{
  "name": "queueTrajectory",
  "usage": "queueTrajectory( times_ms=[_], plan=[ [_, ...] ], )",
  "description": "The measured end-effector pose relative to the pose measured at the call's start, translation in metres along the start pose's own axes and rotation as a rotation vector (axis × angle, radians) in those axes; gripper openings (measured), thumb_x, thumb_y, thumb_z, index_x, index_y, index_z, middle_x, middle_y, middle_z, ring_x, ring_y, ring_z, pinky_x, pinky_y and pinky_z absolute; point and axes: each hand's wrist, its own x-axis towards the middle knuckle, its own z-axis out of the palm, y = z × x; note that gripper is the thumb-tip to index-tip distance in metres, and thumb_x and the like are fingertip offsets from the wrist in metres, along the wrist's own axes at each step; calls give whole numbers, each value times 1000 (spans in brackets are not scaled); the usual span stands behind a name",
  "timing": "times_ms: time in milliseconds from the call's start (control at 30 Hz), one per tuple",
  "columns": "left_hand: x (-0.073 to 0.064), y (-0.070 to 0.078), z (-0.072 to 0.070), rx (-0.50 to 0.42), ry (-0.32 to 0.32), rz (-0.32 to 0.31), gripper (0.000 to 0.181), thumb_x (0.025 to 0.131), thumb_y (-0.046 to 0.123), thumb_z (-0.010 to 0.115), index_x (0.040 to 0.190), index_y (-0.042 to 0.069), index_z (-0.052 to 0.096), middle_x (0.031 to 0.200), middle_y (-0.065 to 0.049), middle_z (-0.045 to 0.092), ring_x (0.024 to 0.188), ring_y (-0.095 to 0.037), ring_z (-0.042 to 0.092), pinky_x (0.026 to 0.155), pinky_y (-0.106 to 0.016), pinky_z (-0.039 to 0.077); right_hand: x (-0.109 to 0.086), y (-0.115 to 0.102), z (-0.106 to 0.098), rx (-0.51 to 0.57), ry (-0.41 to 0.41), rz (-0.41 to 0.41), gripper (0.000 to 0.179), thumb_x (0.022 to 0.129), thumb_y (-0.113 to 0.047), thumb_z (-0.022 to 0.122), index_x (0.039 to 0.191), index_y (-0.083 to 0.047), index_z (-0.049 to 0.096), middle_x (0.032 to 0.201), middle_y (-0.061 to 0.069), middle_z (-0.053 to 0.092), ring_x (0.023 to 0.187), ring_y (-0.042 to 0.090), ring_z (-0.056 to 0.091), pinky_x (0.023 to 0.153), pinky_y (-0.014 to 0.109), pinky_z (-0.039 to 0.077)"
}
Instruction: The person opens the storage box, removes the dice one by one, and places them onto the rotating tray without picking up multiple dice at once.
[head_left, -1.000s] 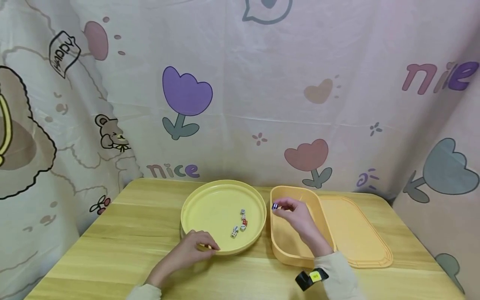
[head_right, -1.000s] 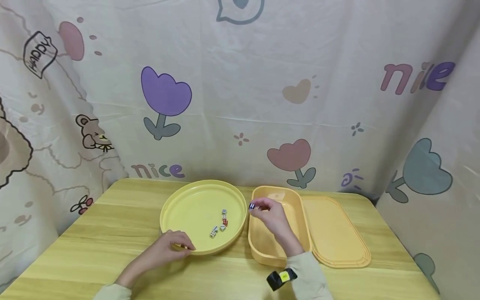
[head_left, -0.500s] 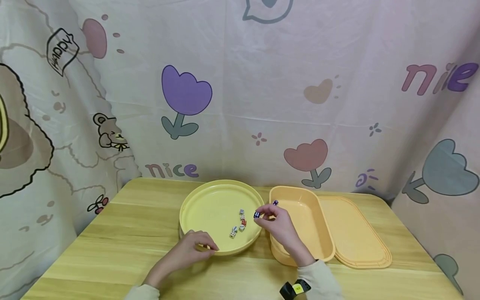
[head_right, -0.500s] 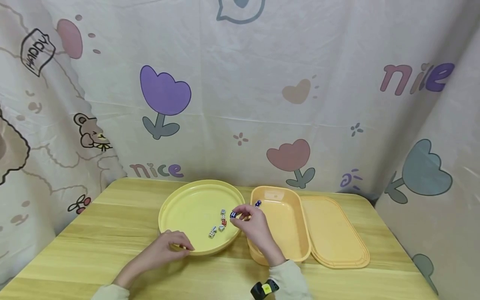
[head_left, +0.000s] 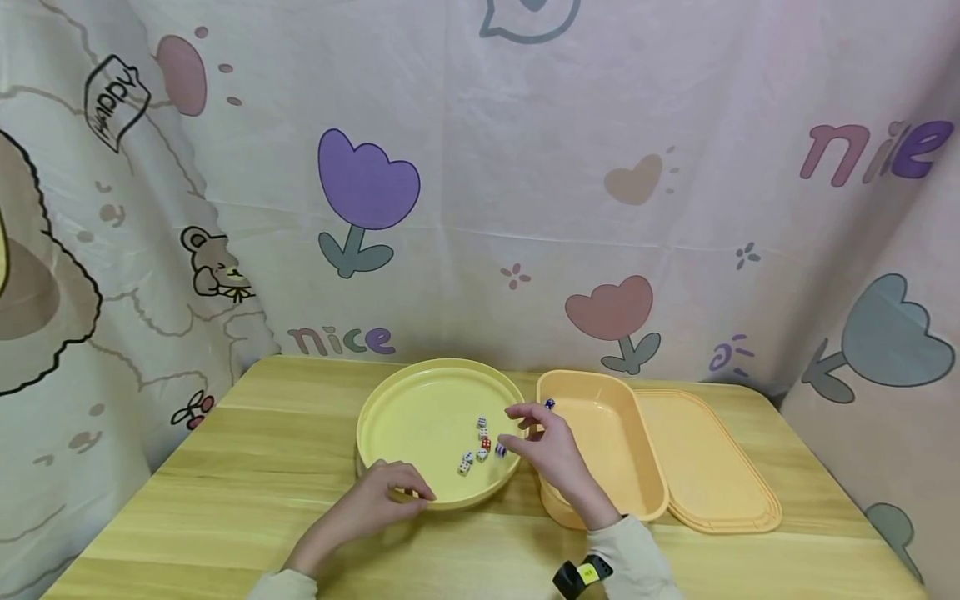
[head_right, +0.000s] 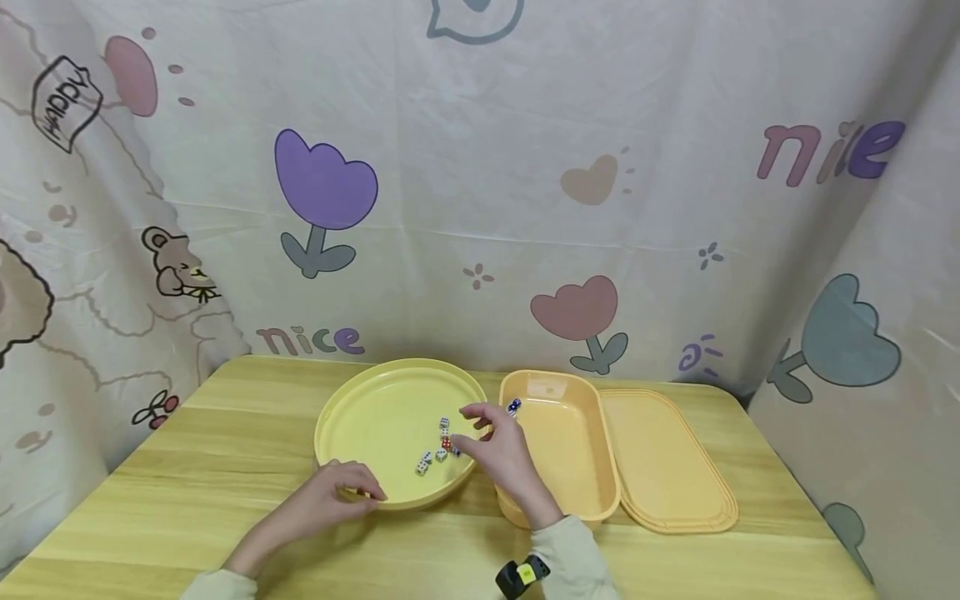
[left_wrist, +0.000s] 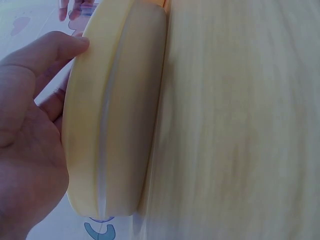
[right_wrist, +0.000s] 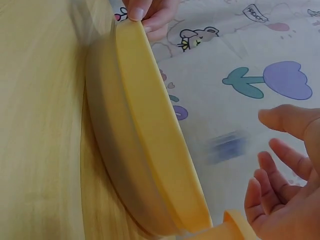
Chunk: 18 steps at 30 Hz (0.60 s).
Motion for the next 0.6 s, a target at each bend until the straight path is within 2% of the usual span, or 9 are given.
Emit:
queueTrajectory(
  times_ms=[100,233,600],
  plan=[
    [-1,0,0,-1,-2,-11,9,81,16,68,86,23,69,85,19,61,79,-2,54,72,-29,29,3,10,1,-20,19,-14,23,77,-6,70,99,-4,64,94,5,60,87,23,52,73,31,44],
    [0,1,-1,1,-8,-31,9,81,17,68,85,24,69,85,19,61,79,-2,53,73,-30,29,5,13,0,-31,54,-18,19,80,-8,68,98,-4,64,95,9,60,84,20,53,73,34,45],
    [0,0,-1,-5,-17,-43,7,81,18,67,85,24,69,84,19,61,80,-3,53,74,-31,28,4,12,-1,-32,54,-10,15,81,-5,66,96,-4,65,92,7,60,82,19,52,70,30,44]
  ],
)
